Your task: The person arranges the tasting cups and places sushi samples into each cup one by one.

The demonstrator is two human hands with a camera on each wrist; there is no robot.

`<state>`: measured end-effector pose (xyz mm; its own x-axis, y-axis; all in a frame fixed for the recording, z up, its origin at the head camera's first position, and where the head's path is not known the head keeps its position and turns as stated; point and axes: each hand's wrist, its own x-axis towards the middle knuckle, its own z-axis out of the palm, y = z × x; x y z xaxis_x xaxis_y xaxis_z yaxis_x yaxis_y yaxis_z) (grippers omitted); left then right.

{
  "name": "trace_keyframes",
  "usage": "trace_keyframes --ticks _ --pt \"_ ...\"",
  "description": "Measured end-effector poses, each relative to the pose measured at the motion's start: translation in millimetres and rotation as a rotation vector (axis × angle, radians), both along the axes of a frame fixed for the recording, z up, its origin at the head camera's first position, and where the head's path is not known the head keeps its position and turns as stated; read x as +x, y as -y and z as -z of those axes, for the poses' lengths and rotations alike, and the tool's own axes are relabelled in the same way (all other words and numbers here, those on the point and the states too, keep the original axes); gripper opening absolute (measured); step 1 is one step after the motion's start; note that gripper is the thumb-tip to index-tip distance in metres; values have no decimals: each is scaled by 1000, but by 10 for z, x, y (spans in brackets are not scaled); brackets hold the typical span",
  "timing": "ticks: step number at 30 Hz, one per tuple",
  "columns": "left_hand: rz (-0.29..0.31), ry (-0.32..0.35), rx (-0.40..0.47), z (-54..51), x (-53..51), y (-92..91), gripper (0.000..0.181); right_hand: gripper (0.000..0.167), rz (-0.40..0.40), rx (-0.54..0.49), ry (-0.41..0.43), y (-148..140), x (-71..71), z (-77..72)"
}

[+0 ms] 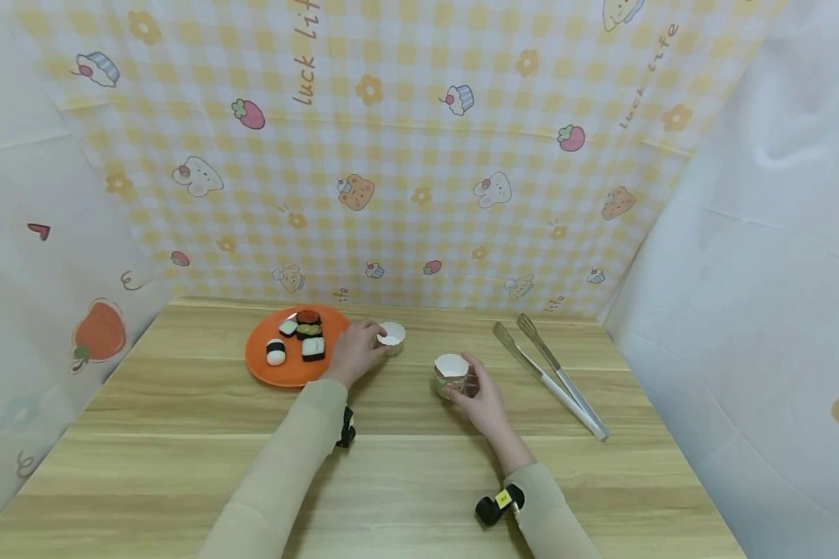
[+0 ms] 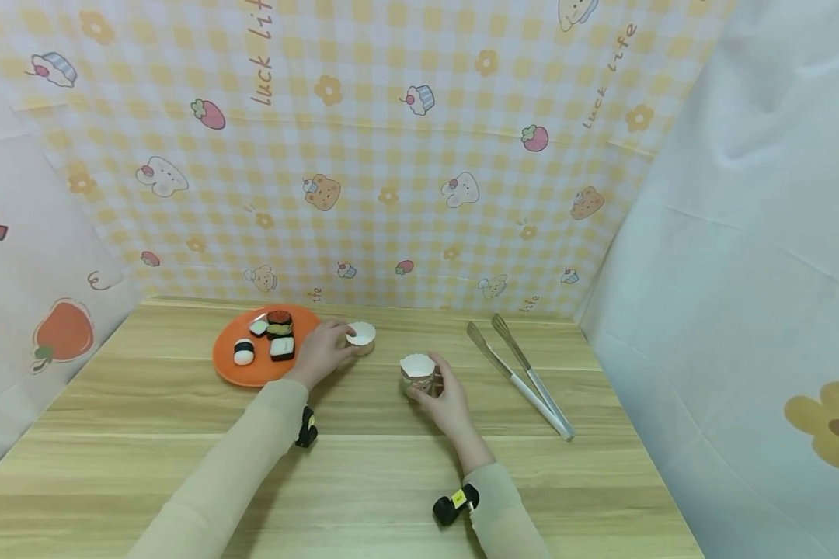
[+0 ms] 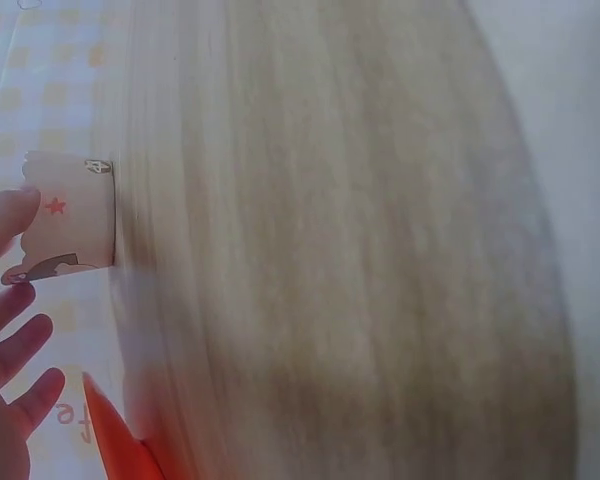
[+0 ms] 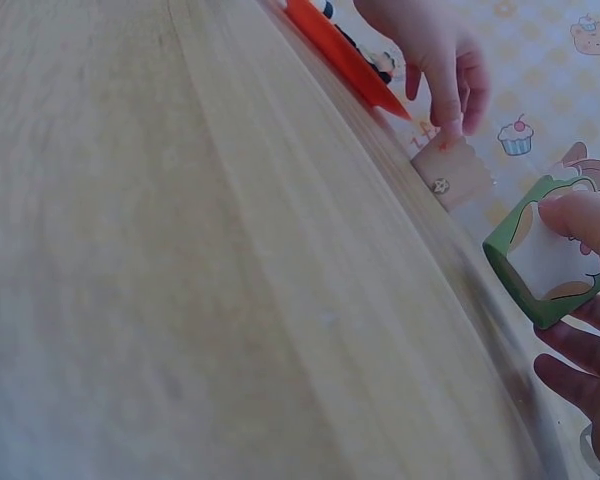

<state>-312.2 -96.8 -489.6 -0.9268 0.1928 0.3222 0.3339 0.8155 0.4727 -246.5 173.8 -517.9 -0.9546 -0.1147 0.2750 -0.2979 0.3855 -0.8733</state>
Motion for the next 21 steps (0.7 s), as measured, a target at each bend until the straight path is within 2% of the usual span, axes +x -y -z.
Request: trace_keyframes --ticks 6,13,17,21 --pt "4 14 -4 -20 8 -10 30 75 0 -10 4 0 -1 8" --pt "-5 -11 -10 -18 -6 2 32 75 -2 2 16 -17 5 -16" --pt "-6 -30 -9 -78 -7 -11 35 74 -2 4 15 -20 -7 -30" --pt "18 -60 -2 -166 2 -51 33 75 0 6 22 -29 -21 -44"
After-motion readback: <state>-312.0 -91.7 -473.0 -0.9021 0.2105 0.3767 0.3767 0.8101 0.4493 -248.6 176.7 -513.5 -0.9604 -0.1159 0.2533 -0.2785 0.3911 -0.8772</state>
